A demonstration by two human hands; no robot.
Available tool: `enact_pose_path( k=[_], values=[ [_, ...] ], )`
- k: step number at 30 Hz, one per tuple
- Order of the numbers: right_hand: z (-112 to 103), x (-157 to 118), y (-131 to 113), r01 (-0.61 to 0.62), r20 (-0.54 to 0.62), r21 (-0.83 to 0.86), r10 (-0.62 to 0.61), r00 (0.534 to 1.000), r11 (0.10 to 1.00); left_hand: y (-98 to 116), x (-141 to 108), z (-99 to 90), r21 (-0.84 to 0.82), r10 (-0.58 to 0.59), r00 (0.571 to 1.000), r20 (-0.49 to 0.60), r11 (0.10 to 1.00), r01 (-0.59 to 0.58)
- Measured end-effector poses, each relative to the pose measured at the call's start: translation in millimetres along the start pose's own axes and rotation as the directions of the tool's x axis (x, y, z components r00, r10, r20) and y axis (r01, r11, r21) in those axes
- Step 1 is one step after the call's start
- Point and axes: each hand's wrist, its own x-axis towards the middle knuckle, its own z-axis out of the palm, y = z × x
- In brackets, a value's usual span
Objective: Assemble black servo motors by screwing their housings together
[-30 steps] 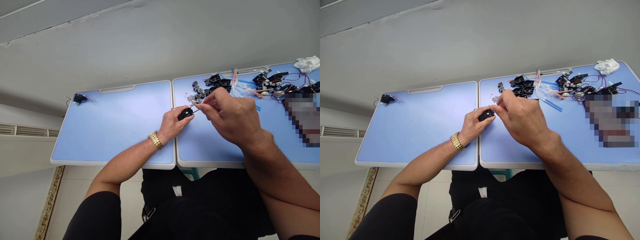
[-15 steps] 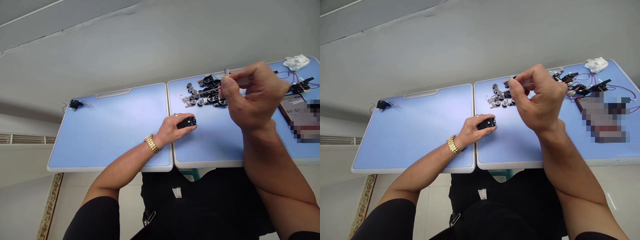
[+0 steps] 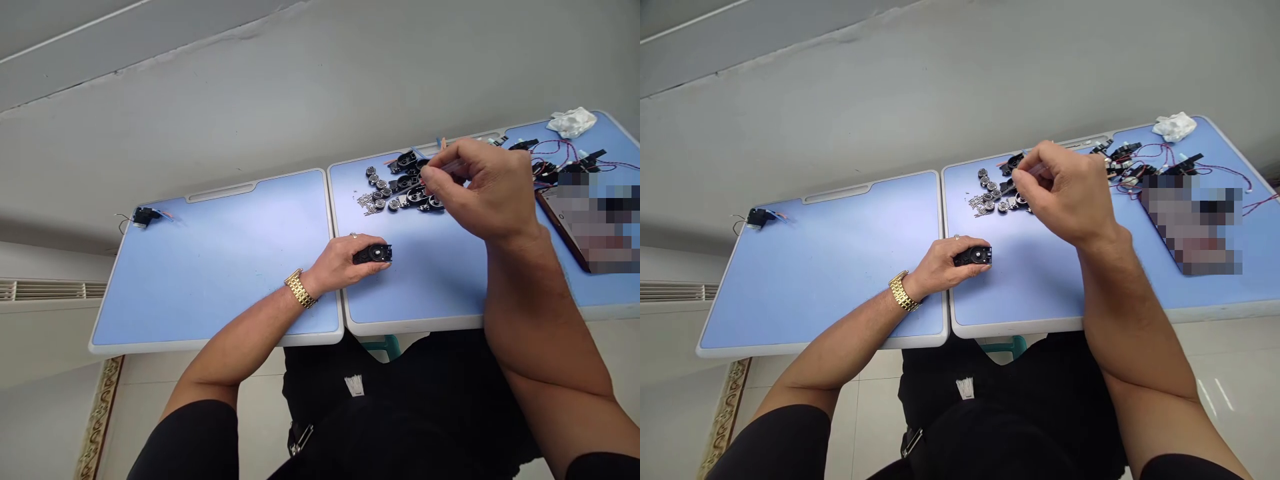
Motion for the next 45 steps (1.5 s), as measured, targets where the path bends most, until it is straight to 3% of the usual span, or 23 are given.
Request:
enact_pose_path(
  k=[5, 20, 29, 36, 45],
  values=[
    [2.3, -9.3, 16.9, -0.091, 0.107, 0.002, 0.091, 0.99, 0.996, -0.2, -0.7, 0.4, 0.005, -0.012, 1.0, -0.004, 1.0, 0.013],
    [17.3, -14.8, 26.2, -0.03, 0.112, 0.046, 0.024, 0.993, 0.998, 2.5, -0.4, -0.3, 0.005, -0.015, 1.0, -0.025, 1.0, 0.016],
    [18.6, -15.6, 29.4, -0.003, 0.107, 0.015, 0.001, 0.994, 1.0, 2.3, -0.4, 0.0, -0.03, 0.043, 0.998, -0.049, 0.999, -0.044],
    [18.9, -16.1, 29.3, -0.001, 0.116, 0.015, 0.0, 0.993, 1.0, 2.1, -0.5, -0.3, -0.004, -0.025, 1.0, -0.016, 1.0, 0.025],
    [17.8, -16.1, 28.9, -0.021, 0.117, 0.015, 0.019, 0.993, 1.0, 1.5, 0.1, 0.8, -0.022, 0.012, 0.999, -0.032, 1.0, -0.013]
  ],
)
